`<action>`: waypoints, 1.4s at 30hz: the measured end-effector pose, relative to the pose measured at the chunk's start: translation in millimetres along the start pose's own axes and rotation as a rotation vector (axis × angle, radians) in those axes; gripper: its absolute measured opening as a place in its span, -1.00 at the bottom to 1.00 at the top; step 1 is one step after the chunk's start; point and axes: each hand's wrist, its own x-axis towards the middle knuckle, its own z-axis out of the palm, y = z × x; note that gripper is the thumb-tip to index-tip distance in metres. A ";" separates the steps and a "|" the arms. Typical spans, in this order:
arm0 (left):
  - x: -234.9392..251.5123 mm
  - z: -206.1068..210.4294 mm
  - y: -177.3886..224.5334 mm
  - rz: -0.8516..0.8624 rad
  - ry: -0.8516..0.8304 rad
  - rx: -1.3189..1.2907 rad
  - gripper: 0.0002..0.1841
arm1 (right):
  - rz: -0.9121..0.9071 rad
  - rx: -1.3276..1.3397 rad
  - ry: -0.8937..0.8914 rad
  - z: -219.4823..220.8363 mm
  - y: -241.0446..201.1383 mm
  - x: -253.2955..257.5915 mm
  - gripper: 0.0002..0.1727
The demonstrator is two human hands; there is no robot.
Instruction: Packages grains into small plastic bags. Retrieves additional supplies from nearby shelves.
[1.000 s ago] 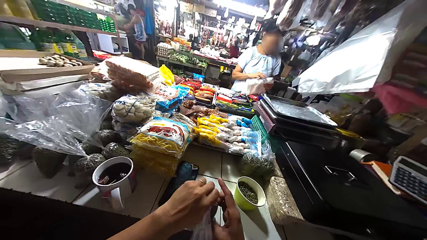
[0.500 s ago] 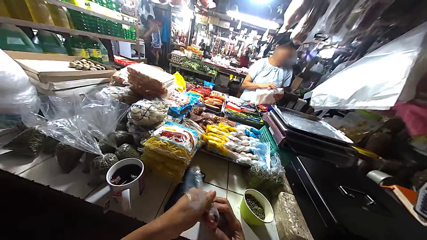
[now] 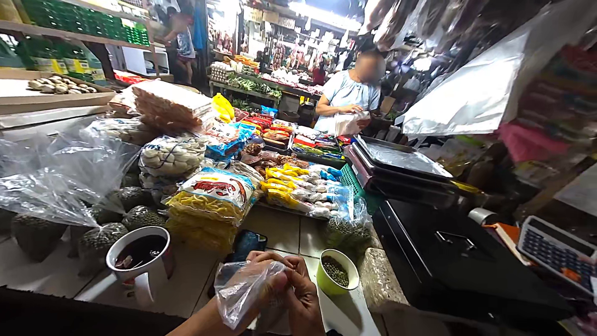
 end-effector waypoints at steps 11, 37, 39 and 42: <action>-12.2 -6.0 -21.0 0.380 0.157 1.284 -0.86 | 0.212 0.228 0.007 -18.8 -18.2 10.8 -0.71; -14.5 -25.0 -26.2 0.285 0.060 0.364 -0.72 | -0.149 -0.274 -0.062 2.8 -6.0 7.8 -0.85; -14.5 -28.9 -27.1 0.295 0.042 0.355 -0.74 | -0.121 -0.203 -0.063 0.0 -7.5 8.5 -0.83; -12.1 -28.4 -23.4 0.334 0.095 0.406 -0.78 | -0.185 -0.174 -0.044 -1.9 -6.6 11.1 -0.83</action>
